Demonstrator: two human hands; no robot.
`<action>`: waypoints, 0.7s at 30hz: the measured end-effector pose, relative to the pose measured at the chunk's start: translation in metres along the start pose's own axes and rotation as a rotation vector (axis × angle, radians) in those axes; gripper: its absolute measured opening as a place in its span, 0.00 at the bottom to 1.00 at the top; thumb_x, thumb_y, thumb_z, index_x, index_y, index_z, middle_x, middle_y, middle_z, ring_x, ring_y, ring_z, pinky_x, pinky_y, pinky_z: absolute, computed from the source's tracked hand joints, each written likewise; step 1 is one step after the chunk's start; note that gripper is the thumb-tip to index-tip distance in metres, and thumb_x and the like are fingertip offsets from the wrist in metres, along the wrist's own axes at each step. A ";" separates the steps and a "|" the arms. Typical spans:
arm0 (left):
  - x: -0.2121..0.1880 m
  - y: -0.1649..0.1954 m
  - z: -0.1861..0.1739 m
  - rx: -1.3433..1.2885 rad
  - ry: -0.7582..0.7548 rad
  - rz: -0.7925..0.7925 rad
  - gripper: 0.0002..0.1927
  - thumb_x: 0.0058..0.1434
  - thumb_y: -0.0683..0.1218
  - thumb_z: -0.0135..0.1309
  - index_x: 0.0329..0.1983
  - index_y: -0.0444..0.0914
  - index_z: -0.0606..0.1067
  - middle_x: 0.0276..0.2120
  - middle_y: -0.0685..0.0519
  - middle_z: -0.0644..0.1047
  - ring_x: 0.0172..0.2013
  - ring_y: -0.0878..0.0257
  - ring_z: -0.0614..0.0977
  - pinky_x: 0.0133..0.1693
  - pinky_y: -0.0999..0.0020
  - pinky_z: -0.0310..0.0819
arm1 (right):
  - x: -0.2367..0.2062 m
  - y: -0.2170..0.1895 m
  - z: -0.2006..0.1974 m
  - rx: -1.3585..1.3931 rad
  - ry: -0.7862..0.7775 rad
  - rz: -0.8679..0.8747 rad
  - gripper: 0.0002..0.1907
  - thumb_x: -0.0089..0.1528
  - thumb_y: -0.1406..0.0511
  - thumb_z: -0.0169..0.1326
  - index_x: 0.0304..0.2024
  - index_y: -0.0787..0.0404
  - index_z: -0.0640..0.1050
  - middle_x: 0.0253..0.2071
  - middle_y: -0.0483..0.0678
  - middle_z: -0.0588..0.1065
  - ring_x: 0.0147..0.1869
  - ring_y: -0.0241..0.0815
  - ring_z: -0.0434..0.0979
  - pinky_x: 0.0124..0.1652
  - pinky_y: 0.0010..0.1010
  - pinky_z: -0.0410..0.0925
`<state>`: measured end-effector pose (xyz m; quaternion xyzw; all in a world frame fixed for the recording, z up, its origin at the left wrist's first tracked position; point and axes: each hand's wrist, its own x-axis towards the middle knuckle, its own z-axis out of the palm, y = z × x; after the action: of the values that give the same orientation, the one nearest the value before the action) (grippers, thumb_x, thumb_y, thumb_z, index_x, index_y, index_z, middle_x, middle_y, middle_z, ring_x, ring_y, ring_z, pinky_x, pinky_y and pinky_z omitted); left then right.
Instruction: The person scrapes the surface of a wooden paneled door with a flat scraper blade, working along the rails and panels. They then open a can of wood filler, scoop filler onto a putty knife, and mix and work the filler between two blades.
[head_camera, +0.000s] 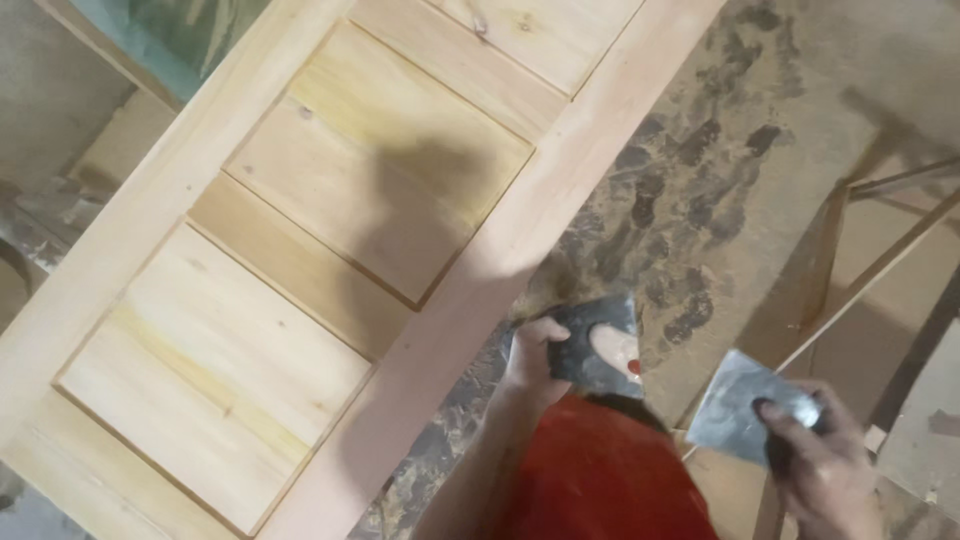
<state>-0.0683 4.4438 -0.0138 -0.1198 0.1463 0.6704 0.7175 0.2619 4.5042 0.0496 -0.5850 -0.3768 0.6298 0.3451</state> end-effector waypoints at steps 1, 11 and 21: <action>0.009 0.007 0.003 0.045 0.003 0.040 0.27 0.52 0.43 0.48 0.55 0.26 0.72 0.44 0.43 0.79 0.46 0.52 0.81 0.51 0.60 0.78 | 0.014 -0.009 0.005 0.036 -0.021 -0.015 0.11 0.66 0.74 0.56 0.49 0.71 0.70 0.42 0.54 0.74 0.39 0.40 0.73 0.37 0.29 0.65; 0.091 0.083 -0.017 -0.100 0.169 0.352 0.22 0.47 0.40 0.47 0.47 0.30 0.74 0.44 0.42 0.79 0.47 0.50 0.81 0.53 0.58 0.75 | 0.195 -0.082 0.098 0.051 -0.241 0.119 0.15 0.61 0.76 0.54 0.51 0.70 0.73 0.43 0.55 0.76 0.45 0.45 0.77 0.44 0.34 0.71; 0.196 0.117 0.010 -0.208 0.422 0.735 0.36 0.42 0.46 0.52 0.59 0.32 0.73 0.43 0.38 0.80 0.42 0.43 0.81 0.45 0.47 0.75 | 0.486 -0.171 0.205 -0.170 -0.607 0.213 0.18 0.55 0.72 0.60 0.47 0.67 0.75 0.42 0.50 0.77 0.46 0.43 0.79 0.46 0.33 0.74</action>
<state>-0.1735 4.6379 -0.0739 -0.2658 0.2544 0.8531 0.3698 0.0188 4.9966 -0.0253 -0.4336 -0.4503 0.7742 0.0993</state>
